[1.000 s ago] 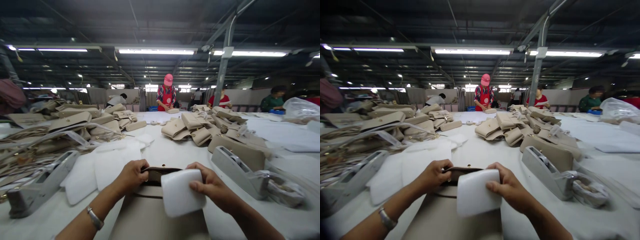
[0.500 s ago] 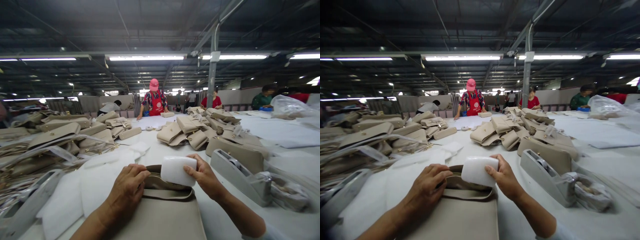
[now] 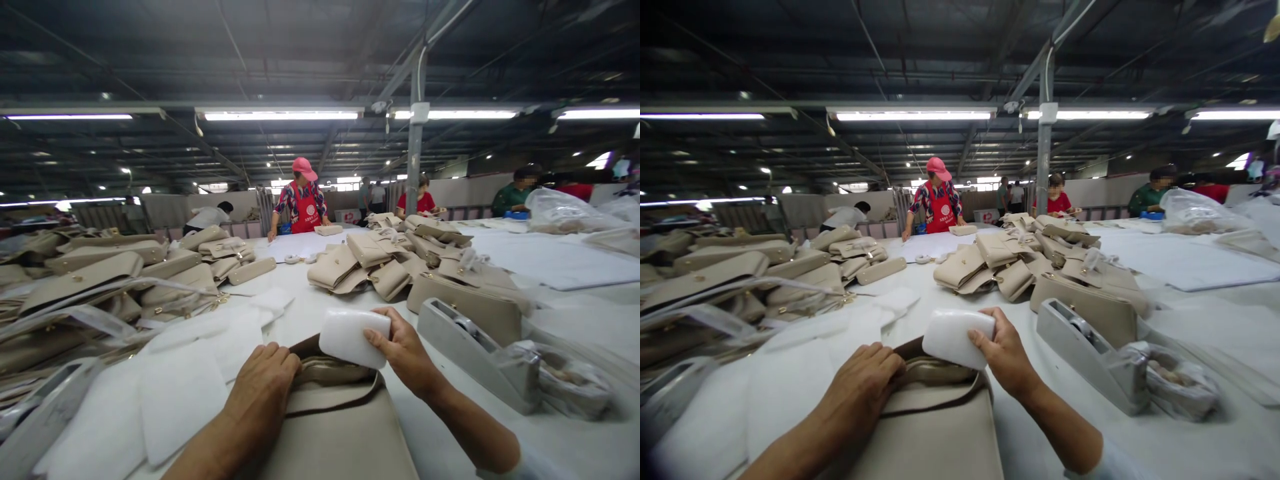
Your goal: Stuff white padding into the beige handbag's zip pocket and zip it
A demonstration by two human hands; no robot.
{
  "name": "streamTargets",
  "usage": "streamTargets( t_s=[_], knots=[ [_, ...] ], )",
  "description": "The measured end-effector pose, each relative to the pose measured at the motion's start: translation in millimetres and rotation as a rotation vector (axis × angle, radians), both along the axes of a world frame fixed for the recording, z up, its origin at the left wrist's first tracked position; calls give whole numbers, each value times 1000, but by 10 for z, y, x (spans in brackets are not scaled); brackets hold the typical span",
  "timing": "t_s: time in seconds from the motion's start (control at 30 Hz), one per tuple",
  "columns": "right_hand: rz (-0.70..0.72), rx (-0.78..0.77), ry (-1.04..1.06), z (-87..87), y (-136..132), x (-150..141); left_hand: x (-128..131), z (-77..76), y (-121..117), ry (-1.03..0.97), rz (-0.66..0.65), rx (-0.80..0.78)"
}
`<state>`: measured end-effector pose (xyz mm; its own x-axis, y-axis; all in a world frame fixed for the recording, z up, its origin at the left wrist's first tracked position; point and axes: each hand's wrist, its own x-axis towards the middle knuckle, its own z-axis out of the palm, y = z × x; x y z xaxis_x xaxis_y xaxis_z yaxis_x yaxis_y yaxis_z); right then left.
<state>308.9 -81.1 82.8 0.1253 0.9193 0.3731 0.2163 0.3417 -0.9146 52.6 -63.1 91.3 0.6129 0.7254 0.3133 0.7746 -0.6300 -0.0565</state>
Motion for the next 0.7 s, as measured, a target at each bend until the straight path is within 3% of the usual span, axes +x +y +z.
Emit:
streamTargets(
  t_s=[0.2, 0.4, 0.47, 0.53, 0.6, 0.7],
  knots=[
    [-213, 129, -354, 18, 28, -48, -54, 152, -95, 8, -75, -88],
    [-254, 412, -608, 18, -32, -171, -121, 194, -96, -23, -76, -210],
    [-177, 570, -699, 55, -98, -234, -120, 208, -95, -5, -59, -243],
    [4, 653, -804, 138, -169, -291, -117, 225, -104, 11, -41, -276],
    [196, 563, -868, 262, -211, -320, -119, 239, -125, 16, -28, -293],
    [414, 242, -859, 478, -149, -304, -125, 253, -169, 3, -39, -282]
  ],
)
